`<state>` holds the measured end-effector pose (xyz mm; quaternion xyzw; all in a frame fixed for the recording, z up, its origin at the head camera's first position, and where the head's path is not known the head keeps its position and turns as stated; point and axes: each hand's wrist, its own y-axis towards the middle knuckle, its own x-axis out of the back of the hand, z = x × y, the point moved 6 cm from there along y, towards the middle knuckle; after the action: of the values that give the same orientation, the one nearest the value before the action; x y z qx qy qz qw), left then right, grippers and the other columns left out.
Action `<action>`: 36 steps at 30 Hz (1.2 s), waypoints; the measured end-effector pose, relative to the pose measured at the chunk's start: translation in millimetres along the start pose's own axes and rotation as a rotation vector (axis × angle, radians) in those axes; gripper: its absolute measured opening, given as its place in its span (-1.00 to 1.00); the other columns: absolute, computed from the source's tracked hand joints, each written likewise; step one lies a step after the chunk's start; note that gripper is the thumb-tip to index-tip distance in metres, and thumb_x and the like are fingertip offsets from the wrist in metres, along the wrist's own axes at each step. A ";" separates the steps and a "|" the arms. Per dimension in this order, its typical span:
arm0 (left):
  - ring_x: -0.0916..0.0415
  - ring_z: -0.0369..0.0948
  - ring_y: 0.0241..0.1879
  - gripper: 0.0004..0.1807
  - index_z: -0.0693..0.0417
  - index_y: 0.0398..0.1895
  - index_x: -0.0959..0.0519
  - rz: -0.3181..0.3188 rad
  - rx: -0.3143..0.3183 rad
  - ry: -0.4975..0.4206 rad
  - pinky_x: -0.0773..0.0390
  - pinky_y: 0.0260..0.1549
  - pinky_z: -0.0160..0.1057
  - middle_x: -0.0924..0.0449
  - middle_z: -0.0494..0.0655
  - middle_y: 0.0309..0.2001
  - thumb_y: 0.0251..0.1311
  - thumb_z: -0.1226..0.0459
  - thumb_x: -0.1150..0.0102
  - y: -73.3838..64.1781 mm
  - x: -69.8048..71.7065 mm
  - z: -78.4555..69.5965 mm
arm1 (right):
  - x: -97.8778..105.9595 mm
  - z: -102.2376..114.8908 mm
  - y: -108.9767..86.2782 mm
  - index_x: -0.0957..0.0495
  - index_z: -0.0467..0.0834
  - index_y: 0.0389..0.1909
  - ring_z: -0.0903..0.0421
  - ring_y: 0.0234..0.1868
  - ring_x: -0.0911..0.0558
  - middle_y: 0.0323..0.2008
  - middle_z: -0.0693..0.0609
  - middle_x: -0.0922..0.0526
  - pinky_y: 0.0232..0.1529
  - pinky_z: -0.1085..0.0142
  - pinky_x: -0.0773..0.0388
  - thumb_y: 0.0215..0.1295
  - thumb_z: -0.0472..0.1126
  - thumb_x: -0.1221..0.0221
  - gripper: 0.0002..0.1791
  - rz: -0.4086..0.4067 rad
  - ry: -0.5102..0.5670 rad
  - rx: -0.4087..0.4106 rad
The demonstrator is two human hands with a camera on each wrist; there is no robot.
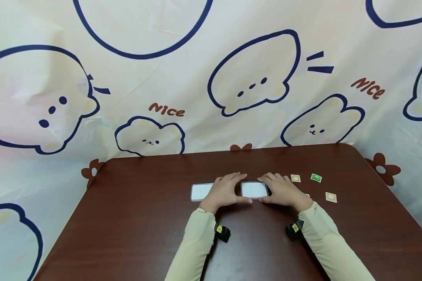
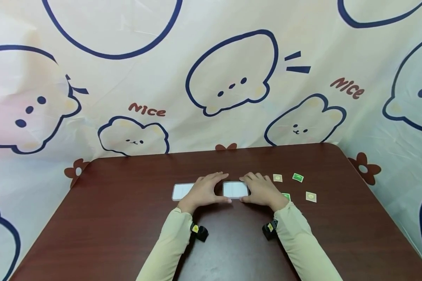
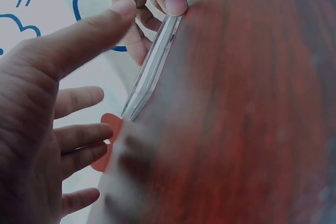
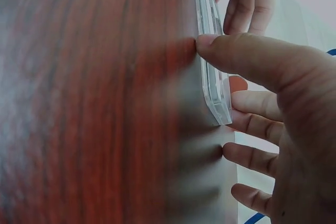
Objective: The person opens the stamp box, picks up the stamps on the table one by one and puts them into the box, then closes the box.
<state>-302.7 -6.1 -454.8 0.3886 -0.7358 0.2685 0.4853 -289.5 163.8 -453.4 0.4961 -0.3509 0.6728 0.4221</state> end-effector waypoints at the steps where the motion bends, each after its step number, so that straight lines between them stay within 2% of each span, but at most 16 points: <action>1: -0.19 -0.13 0.43 -0.01 -0.25 0.45 -0.23 0.000 0.005 0.004 -0.23 0.31 0.11 -0.22 -0.12 0.46 -0.08 -0.36 -0.25 0.0 -0.6 0.8 | -0.2 0.1 0.5 -0.42 -0.14 0.27 -0.14 0.17 -0.44 0.20 -0.10 -0.47 0.01 -0.11 -0.36 0.09 0.12 -0.33 -0.26 0.001 0.000 0.000; 18: -0.25 -0.15 0.39 -0.08 -0.25 0.39 -0.32 0.017 0.025 0.102 -0.26 0.27 0.04 -0.26 -0.15 0.43 -0.07 -0.34 -0.27 4.1 -4.6 6.9 | 1.8 3.5 5.7 -0.46 -0.21 0.19 -0.17 0.15 -0.43 0.16 -0.17 -0.47 0.08 -0.16 -0.37 0.08 0.02 -0.34 -0.33 0.026 0.083 0.026; 27: -0.27 -0.16 0.38 -0.16 -0.23 0.36 -0.37 0.019 0.026 0.097 -0.26 0.27 0.03 -0.27 -0.19 0.42 -0.01 -0.27 -0.27 5.5 -4.9 5.6 | -0.2 -3.1 7.3 -0.46 -0.20 0.13 -0.12 0.06 -0.41 0.08 -0.15 -0.48 -0.02 -0.07 -0.37 0.04 0.00 -0.35 -0.36 0.022 0.134 0.032; 36: -0.29 -0.17 0.36 -0.26 -0.22 0.27 -0.45 0.010 0.021 0.100 -0.28 0.24 0.01 -0.30 -0.18 0.40 0.01 -0.24 -0.27 5.5 -4.5 4.7 | -2.9 -3.5 7.4 -0.45 -0.23 0.13 -0.10 0.03 -0.39 0.08 -0.18 -0.46 0.01 -0.05 -0.38 0.03 -0.03 -0.35 -0.35 0.024 0.173 0.032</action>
<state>-308.6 -5.2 -460.9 0.3762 -0.7097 0.2978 0.5158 -297.1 163.3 -457.5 0.4382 -0.3084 0.7237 0.4348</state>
